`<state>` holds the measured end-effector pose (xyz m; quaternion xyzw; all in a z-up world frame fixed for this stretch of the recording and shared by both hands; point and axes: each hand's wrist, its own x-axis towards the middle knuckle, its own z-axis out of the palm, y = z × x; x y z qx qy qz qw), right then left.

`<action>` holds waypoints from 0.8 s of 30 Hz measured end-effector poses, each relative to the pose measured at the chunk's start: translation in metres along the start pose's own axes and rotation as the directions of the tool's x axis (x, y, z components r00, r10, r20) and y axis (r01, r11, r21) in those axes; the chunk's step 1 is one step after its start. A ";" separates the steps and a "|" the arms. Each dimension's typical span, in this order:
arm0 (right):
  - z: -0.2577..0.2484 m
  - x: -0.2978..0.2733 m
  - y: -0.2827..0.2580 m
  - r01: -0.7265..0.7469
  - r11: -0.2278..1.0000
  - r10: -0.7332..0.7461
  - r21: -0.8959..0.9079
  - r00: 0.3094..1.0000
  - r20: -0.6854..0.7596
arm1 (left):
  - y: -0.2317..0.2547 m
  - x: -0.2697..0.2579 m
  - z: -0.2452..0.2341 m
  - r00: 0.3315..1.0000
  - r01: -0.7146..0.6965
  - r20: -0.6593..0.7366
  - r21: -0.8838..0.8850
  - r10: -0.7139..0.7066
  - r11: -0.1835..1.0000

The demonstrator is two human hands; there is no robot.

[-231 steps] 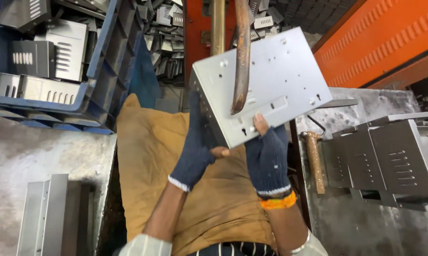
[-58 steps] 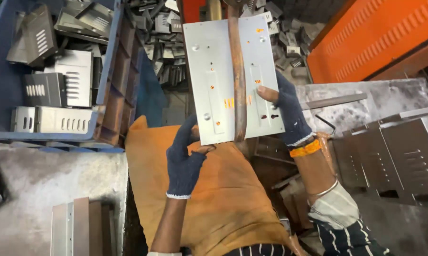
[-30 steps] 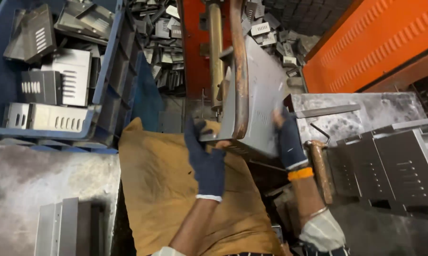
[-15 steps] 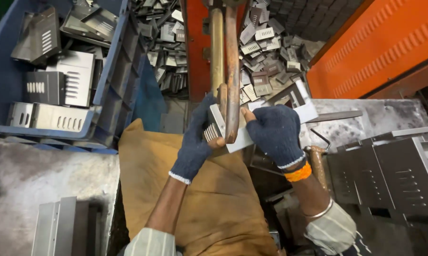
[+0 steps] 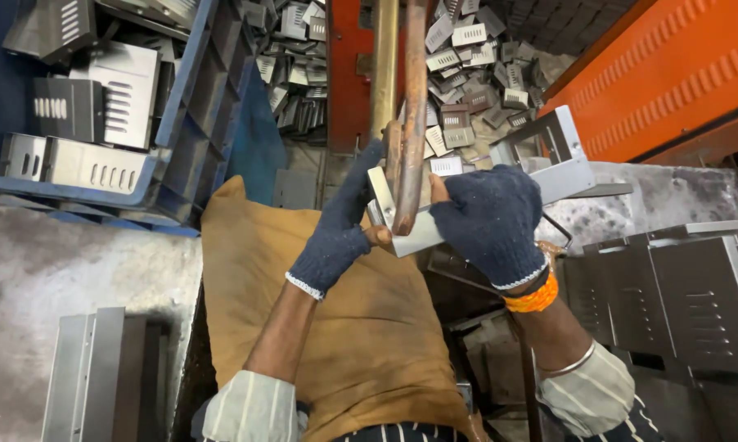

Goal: Using a spot welding machine to join metal components for enclosures.

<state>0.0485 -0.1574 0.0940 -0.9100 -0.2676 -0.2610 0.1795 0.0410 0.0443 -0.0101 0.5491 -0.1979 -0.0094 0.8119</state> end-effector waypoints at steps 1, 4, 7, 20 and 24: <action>0.000 -0.001 0.001 -0.002 1.000 0.002 0.004 1.000 0.002 | -0.004 0.000 -0.002 1.000 0.004 -0.002 0.002 -0.004 1.000; 0.000 -0.001 0.004 0.010 1.000 -0.010 -0.012 0.999 0.048 | -0.018 0.000 -0.007 0.999 -0.046 0.015 0.027 0.046 0.999; 0.003 -0.001 0.002 -0.002 0.999 0.005 -0.046 0.999 0.047 | -0.034 -0.004 -0.010 0.999 -0.034 -0.005 0.070 0.035 0.997; 0.004 0.016 0.002 -0.011 1.000 0.011 -0.005 1.000 0.018 | -0.085 0.028 -0.035 0.976 -0.185 -0.115 -0.006 0.184 0.983; -0.013 -0.003 -0.018 -0.013 1.000 0.013 0.019 1.000 0.014 | -0.033 -0.009 -0.025 0.979 -0.103 -0.186 -0.080 0.086 0.991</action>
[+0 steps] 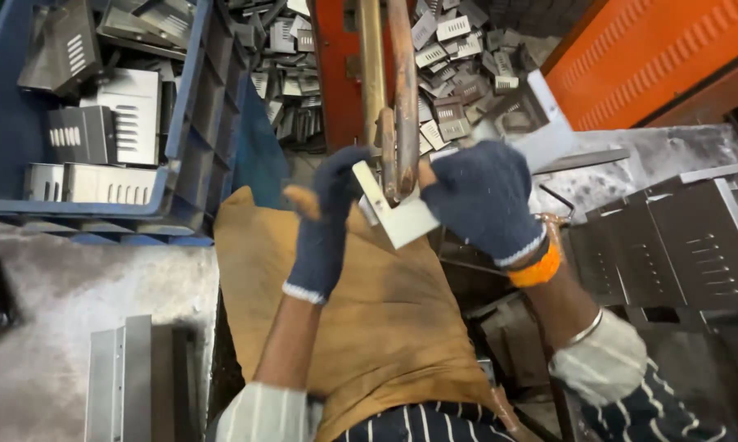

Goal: Using a spot welding machine to join metal components for enclosures.

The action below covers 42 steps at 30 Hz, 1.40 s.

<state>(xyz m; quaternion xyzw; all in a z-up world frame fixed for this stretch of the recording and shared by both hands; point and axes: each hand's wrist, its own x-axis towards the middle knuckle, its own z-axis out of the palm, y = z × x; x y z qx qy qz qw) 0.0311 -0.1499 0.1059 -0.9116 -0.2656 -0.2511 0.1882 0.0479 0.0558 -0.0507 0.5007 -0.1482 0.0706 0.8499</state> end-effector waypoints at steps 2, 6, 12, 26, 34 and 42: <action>0.003 -0.025 -0.006 -0.053 0.998 0.053 0.034 0.999 0.014 | 0.015 -0.041 -0.001 0.988 -0.046 -0.146 0.077 0.057 0.996; 0.013 -0.078 -0.018 -0.535 0.668 0.516 0.517 0.834 0.197 | 0.006 -0.112 -0.013 0.844 -0.006 -0.438 -0.585 -0.310 0.811; 0.087 -0.139 0.004 -0.172 -0.260 0.761 0.950 0.570 0.311 | 0.034 -0.090 -0.015 0.881 0.345 -0.471 0.584 -0.039 0.735; 0.070 -0.043 -0.015 -0.284 0.146 0.331 0.948 0.917 0.224 | 0.128 0.077 0.022 0.929 -0.370 0.370 0.928 -0.004 -0.033; 0.097 -0.061 0.013 -0.260 0.303 0.337 0.917 0.929 0.152 | 0.119 0.082 0.019 0.901 -0.434 0.435 0.901 -0.007 0.012; 0.075 -0.047 0.001 -0.396 0.277 0.444 0.875 0.861 0.249 | 0.115 0.086 0.019 0.894 -0.445 0.444 0.896 -0.060 0.005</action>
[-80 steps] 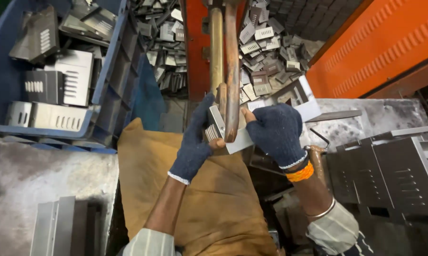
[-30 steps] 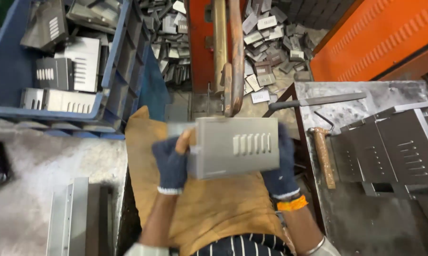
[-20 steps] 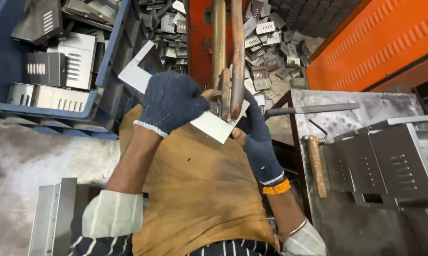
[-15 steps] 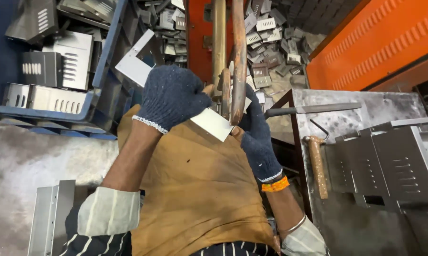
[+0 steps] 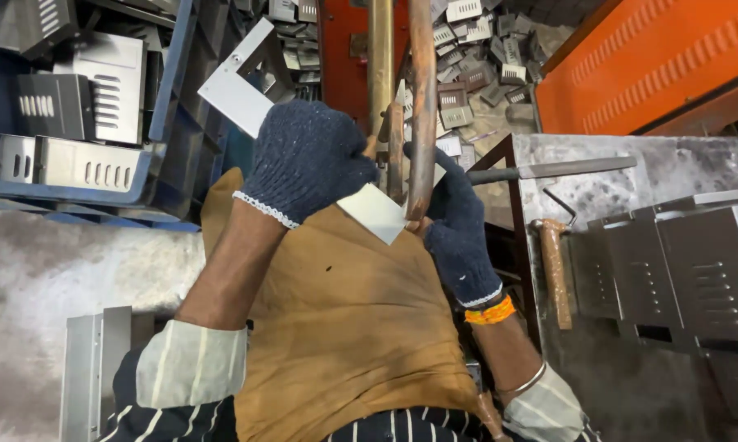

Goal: Using a spot welding machine to join metal components for enclosures.

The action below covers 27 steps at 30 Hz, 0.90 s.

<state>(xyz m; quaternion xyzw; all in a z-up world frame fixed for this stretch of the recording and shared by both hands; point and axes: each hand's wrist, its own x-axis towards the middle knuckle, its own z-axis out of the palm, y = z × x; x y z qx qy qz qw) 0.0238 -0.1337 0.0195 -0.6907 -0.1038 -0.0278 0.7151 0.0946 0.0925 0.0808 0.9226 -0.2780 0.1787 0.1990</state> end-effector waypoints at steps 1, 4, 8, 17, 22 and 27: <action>-0.004 -0.004 0.010 0.000 1.000 0.000 0.003 1.000 -0.005 | 0.001 0.000 -0.001 1.000 -0.004 0.004 0.001 0.004 1.000; -0.007 -0.006 0.019 -0.033 0.998 0.032 -0.050 0.999 -0.027 | 0.003 0.000 -0.001 0.998 0.028 0.051 0.060 -0.031 0.998; -0.001 0.004 0.000 -0.062 0.992 0.060 0.109 0.998 0.020 | 0.002 0.006 -0.006 1.000 -0.010 0.026 0.013 0.010 1.000; -0.021 0.020 0.008 0.203 0.979 -0.200 -0.011 0.972 0.128 | 0.001 0.028 0.008 0.999 0.044 0.025 -0.043 -0.043 0.998; -0.019 0.003 0.011 0.228 0.965 -0.209 -0.129 0.967 0.144 | 0.016 0.004 -0.011 0.993 0.090 0.079 -0.070 -0.084 0.993; -0.010 -0.039 0.032 0.346 0.933 -0.323 -0.097 0.925 0.199 | 0.042 -0.050 -0.007 0.993 0.100 -0.064 -0.060 -0.103 0.993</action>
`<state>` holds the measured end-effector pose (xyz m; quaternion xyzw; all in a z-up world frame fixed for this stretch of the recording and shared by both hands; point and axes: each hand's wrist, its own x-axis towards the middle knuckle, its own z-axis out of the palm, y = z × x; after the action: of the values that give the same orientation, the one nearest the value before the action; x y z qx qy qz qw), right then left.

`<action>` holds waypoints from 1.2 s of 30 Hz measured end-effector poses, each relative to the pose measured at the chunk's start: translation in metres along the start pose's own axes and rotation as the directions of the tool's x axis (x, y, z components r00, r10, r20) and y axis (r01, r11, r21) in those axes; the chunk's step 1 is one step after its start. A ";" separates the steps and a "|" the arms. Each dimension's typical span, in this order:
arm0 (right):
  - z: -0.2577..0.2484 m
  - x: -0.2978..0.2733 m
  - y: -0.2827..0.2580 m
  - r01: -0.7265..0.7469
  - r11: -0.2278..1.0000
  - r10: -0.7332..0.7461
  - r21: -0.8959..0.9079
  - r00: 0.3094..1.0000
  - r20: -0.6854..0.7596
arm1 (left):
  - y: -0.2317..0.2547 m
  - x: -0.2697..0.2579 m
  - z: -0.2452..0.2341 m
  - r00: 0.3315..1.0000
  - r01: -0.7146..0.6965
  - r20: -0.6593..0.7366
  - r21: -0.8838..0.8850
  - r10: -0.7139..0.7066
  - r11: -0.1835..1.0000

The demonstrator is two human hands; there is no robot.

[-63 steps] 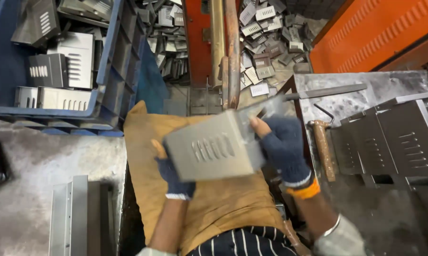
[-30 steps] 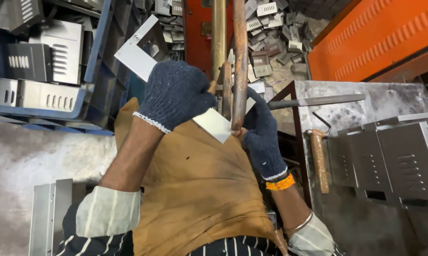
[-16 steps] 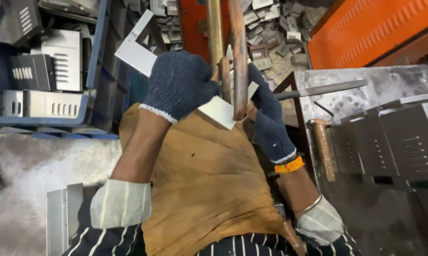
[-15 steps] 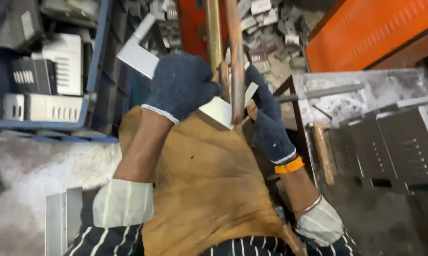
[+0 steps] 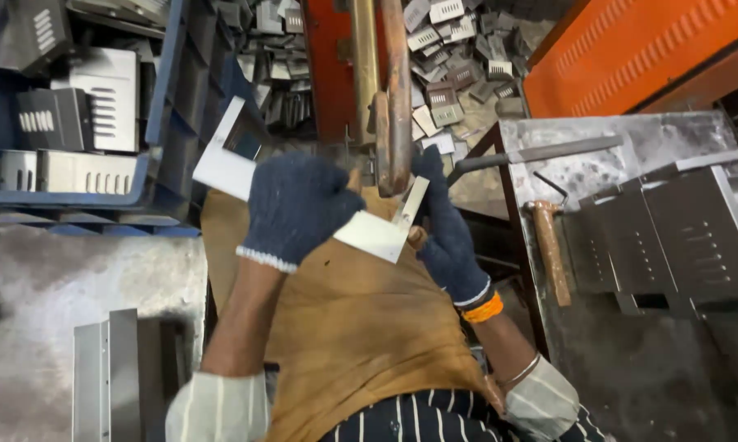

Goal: Using a spot welding machine to join metal components for enclosures.

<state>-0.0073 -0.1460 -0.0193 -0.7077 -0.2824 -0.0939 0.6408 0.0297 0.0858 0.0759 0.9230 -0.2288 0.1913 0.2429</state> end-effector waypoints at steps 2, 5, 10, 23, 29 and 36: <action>0.007 -0.006 -0.018 -0.020 0.999 0.020 -0.043 1.000 -0.014 | 0.011 -0.022 0.005 0.996 0.093 0.011 -0.056 -0.093 0.994; 0.005 -0.007 -0.048 -0.060 0.997 0.058 -0.056 0.998 -0.037 | 0.039 -0.043 0.007 0.979 0.205 0.032 -0.112 -0.203 0.972; -0.083 -0.047 -0.011 -0.208 0.960 0.228 0.189 0.970 -0.090 | 0.126 -0.042 0.003 0.963 0.270 0.060 -0.287 -0.264 0.919; -0.511 -0.233 -0.015 0.173 0.975 -0.221 -0.138 0.724 -0.653 | 0.229 -0.007 0.038 0.841 -0.456 -0.166 -0.729 0.514 0.511; -0.507 -0.256 -0.052 0.311 0.915 -0.391 -0.257 0.527 -0.754 | 0.219 -0.014 0.067 0.901 -0.346 -0.121 -0.779 0.416 0.523; -0.408 -0.233 -0.077 -0.427 0.765 -0.302 -0.481 0.422 -0.855 | 0.190 -0.007 0.081 0.930 -0.220 -0.034 -0.849 0.367 0.480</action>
<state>-0.1456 -0.6015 -0.0033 -0.7253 0.1862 -0.5216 0.4089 -0.0542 -0.1031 0.0758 0.6497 -0.4646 0.0253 0.6011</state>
